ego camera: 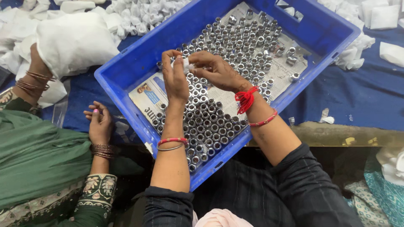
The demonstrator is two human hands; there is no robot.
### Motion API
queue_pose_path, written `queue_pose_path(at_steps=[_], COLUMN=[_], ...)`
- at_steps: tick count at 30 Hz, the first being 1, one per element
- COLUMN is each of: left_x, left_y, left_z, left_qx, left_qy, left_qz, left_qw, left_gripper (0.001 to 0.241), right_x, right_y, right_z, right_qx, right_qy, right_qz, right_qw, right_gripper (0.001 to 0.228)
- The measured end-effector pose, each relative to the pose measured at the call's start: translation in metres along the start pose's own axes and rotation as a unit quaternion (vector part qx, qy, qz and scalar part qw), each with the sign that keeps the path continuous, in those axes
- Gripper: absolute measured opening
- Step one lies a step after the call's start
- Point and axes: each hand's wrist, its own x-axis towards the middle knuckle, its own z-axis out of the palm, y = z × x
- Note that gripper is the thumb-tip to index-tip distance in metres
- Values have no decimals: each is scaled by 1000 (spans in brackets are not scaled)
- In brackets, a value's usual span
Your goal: The person picks up metal couplers from a blue plastic bin, wraps them individually in small pieces of white fabric or padding, and places them aside while sitting on the floor.
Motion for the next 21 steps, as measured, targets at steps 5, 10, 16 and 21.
queue_pose_path(at_steps=[5, 10, 16, 21], left_x=[5, 1, 2, 6], left_y=[-1, -2, 3, -2], left_z=[-9, -1, 7, 3], left_qx=[-49, 14, -24, -74], left_qy=[-12, -42, -23, -8], left_qz=[-30, -61, -16, -23], left_qw=[998, 997, 999, 997], left_gripper=[23, 26, 26, 23], right_x=[-4, -1, -1, 0], right_y=[-5, 6, -6, -24], right_z=[8, 16, 13, 14], right_qx=[-44, -67, 48, 149], right_qy=[-58, 81, 176, 109], right_qz=[-20, 27, -38, -16], right_qw=[997, 994, 983, 983], right_gripper=[35, 22, 17, 16])
